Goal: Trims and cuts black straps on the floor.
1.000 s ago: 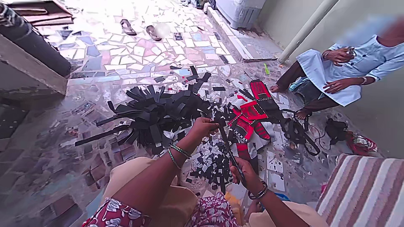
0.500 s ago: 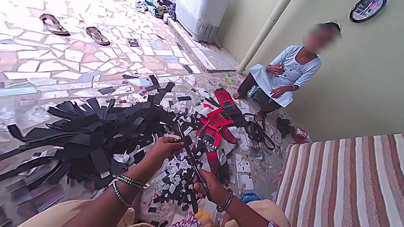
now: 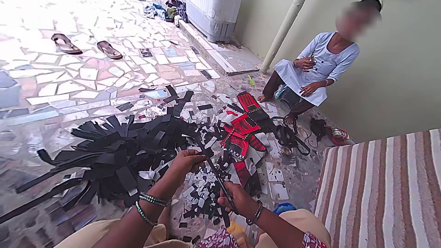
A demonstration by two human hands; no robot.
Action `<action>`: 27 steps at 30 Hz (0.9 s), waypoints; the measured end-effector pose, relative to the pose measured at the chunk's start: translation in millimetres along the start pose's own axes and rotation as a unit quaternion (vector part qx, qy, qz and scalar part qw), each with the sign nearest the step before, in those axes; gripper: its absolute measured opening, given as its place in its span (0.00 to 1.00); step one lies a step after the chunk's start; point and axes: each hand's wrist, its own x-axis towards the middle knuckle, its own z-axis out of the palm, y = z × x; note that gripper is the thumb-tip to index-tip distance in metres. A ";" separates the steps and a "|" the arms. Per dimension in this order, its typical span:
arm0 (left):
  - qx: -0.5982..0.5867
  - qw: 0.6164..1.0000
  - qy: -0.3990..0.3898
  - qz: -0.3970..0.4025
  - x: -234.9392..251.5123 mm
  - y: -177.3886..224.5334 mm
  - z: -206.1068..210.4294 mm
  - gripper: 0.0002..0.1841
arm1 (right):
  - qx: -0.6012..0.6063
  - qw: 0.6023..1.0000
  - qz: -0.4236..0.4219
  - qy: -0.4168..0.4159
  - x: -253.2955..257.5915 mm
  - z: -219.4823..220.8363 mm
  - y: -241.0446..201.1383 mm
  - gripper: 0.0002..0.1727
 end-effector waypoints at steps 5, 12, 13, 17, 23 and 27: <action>0.007 1.000 -0.025 -0.004 -2.5 1.9 4.5 0.11 | -0.004 1.000 -0.005 -0.009 -2.5 -2.1 3.2 0.37; 0.017 0.999 -0.039 0.008 -0.2 -0.2 2.1 0.09 | 0.052 0.998 0.022 0.015 -3.7 -1.4 -5.7 0.30; 0.022 0.999 -0.038 0.015 -0.4 0.6 0.6 0.07 | 0.054 0.998 0.021 0.017 -3.3 -2.1 -6.8 0.29; 0.059 0.998 -0.021 0.031 -3.2 8.0 -5.9 0.02 | 0.080 0.996 0.014 0.034 -2.3 -3.3 -6.6 0.28; 0.077 0.996 -0.008 0.053 -1.0 6.3 -9.2 0.06 | 0.073 0.996 0.020 0.038 -2.6 -4.3 -7.0 0.26; 0.094 0.994 -0.001 0.060 2.5 3.2 -8.8 0.07 | 0.080 0.995 0.038 0.048 -3.4 -2.9 -11.2 0.25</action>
